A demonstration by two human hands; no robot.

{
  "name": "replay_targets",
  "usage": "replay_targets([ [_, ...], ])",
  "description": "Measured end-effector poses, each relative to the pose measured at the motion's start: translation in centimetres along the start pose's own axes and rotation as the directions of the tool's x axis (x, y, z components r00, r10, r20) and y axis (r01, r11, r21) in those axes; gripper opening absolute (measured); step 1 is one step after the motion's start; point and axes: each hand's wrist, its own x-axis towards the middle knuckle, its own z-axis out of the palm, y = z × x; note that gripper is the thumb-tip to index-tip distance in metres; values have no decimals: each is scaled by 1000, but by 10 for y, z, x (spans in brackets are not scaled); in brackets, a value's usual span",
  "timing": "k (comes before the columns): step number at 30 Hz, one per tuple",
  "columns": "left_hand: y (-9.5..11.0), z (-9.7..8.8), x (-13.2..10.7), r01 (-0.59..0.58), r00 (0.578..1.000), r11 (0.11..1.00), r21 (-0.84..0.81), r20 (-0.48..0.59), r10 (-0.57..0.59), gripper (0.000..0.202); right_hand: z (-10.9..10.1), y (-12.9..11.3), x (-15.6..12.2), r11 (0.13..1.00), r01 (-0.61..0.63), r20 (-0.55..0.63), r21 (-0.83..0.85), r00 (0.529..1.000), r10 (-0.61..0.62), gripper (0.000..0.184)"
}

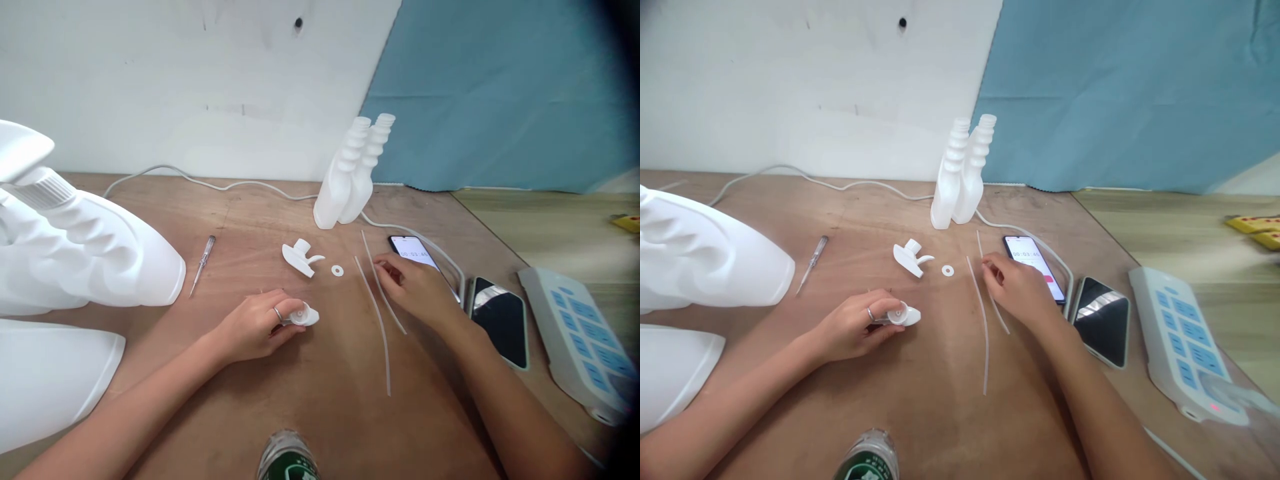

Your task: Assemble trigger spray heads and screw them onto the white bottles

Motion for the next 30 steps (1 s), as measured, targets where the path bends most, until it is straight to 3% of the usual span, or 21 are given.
replay_targets([
  [3, 0, 0, 0, -9, 1000, 1000, 0, -11, 9, 19, 5, 5, 3, 998, -45, 109, 32, 993, 42, 23],
  [7, 0, 0, 1, -17, 998, 1000, 15, -53, 18, 21, 6, 3, 3, 995, -76, 154, 67, 986, 65, 27],
  [16, -2, 5, -1, -2, 998, 999, 41, -55, 5, 24, -3, 10, -3, 964, -264, 317, -27, 912, 259, 13],
  [20, -2, 3, 0, -20, 998, 999, 41, -63, 23, 18, -6, 3, -1, 938, -343, 260, -55, 902, 345, 13],
  [22, -2, 2, 1, -41, 998, 998, 40, -52, 43, 16, -11, -3, 1, 923, -384, 166, -33, 908, 384, 12],
  [24, -2, 2, 1, -64, 997, 997, 40, -41, 66, 15, -18, -10, 2, 904, -424, 59, 60, 905, 421, 7],
  [26, -3, 2, 1, -90, 995, 995, 53, -29, 91, 15, -25, -18, 2, 860, -416, 9, 297, 901, 433, 7],
  [28, -4, 2, 1, -108, 994, 991, 83, -24, 110, 13, -29, -29, 0, 724, -326, 44, 608, 924, 379, 18],
  [30, -5, 3, 0, -112, 993, 988, 108, -22, 115, 12, -30, -42, -2, 525, -217, 86, 823, 961, 263, 27],
])
